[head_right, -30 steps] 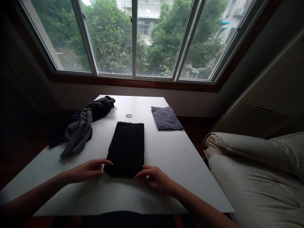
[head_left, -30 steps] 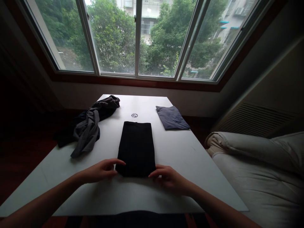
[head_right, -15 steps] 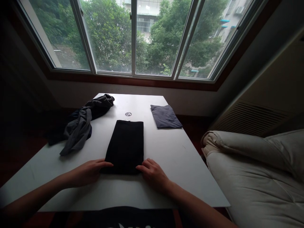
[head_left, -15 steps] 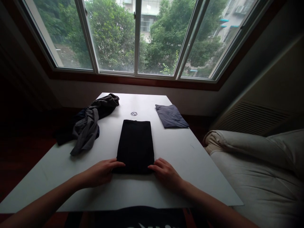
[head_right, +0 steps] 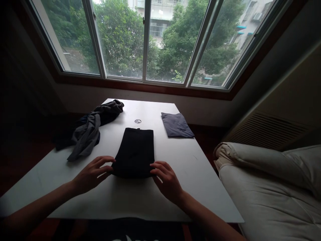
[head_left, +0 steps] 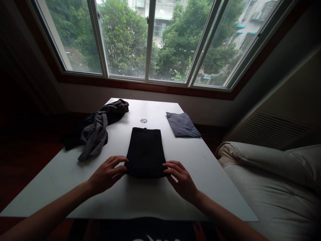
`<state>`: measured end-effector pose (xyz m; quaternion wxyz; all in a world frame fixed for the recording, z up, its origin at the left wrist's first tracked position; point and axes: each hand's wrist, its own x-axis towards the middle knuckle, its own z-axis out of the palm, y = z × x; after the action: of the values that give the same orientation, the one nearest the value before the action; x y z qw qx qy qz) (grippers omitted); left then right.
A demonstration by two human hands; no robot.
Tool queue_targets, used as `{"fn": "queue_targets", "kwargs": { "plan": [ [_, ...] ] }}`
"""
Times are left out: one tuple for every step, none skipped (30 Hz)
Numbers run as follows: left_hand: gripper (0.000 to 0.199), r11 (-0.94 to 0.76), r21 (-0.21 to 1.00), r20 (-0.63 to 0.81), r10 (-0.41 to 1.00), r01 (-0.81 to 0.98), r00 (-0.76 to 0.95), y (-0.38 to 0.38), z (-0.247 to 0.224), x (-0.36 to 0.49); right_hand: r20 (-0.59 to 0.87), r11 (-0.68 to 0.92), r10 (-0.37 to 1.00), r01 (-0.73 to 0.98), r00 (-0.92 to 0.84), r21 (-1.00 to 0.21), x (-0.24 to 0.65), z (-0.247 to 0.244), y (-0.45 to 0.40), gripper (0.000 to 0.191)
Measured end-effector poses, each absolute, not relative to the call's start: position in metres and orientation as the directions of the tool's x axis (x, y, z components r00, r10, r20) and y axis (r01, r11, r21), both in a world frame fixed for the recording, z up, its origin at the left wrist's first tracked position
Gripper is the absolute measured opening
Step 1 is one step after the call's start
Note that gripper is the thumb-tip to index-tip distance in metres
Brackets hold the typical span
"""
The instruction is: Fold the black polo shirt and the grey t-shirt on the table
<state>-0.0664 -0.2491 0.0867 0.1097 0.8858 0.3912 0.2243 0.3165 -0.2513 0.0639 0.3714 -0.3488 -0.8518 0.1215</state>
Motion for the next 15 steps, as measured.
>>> {"fn": "queue_targets", "kwargs": {
  "plan": [
    [0.016,-0.646,0.455,0.315,0.761,0.613,0.568,-0.248,0.097,-0.065,0.537,0.705,0.709,0.466,-0.458,-0.534,0.317,0.073,-0.250,0.015],
    [0.016,-0.622,0.534,0.322,0.776,0.572,0.543,-0.248,0.109,-0.063,0.526,0.683,0.729,0.426,-0.438,-0.593,0.319,0.084,-0.249,0.013],
    [0.016,-0.597,0.605,0.334,0.791,0.527,0.513,-0.247,0.121,-0.060,0.516,0.662,0.746,0.387,-0.421,-0.642,0.320,0.096,-0.249,0.012],
    [0.016,-0.574,0.664,0.350,0.805,0.479,0.479,-0.246,0.133,-0.056,0.511,0.645,0.758,0.347,-0.406,-0.681,0.322,0.108,-0.248,0.012],
    [0.017,-0.553,0.712,0.370,0.819,0.434,0.438,-0.245,0.146,-0.052,0.510,0.631,0.767,0.308,-0.390,-0.712,0.325,0.120,-0.248,0.012],
    [0.018,-0.539,0.746,0.391,0.830,0.391,0.398,-0.244,0.158,-0.048,0.514,0.620,0.773,0.273,-0.372,-0.736,0.328,0.132,-0.248,0.012],
    [0.019,-0.530,0.770,0.411,0.838,0.356,0.359,-0.243,0.170,-0.042,0.526,0.615,0.778,0.241,-0.345,-0.751,0.331,0.144,-0.249,0.013],
    [0.020,-0.529,0.783,0.433,0.842,0.328,0.323,-0.243,0.182,-0.036,0.548,0.616,0.780,0.213,-0.303,-0.759,0.334,0.155,-0.249,0.014],
    [0.021,-0.537,0.786,0.459,0.839,0.307,0.293,-0.242,0.194,-0.030,0.581,0.626,0.775,0.184,-0.248,-0.757,0.337,0.166,-0.249,0.015],
    [0.021,-0.555,0.782,0.491,0.829,0.285,0.268,-0.241,0.206,-0.023,0.622,0.647,0.761,0.154,-0.184,-0.746,0.341,0.177,-0.248,0.015],
    [0.021,-0.575,0.774,0.524,0.817,0.265,0.242,-0.240,0.218,-0.015,0.671,0.680,0.734,0.123,-0.111,-0.723,0.345,0.187,-0.247,0.015],
    [0.021,-0.593,0.767,0.553,0.805,0.246,0.216,-0.238,0.230,-0.007,0.716,0.715,0.697,0.095,-0.034,-0.692,0.349,0.197,-0.244,0.015],
    [0.021,-0.604,0.763,0.574,0.796,0.230,0.191,-0.235,0.242,0.002,0.750,0.746,0.660,0.077,0.040,-0.661,0.353,0.207,-0.241,0.015],
    [0.022,-0.612,0.762,0.587,0.791,0.213,0.172,-0.229,0.252,0.012,0.768,0.765,0.633,0.071,0.103,-0.640,0.359,0.216,-0.235,0.016],
    [0.022,-0.614,0.764,0.593,0.789,0.197,0.160,-0.221,0.262,0.022,0.766,0.764,0.627,0.082,0.141,-0.640,0.365,0.225,-0.228,0.018]
  ]
}}
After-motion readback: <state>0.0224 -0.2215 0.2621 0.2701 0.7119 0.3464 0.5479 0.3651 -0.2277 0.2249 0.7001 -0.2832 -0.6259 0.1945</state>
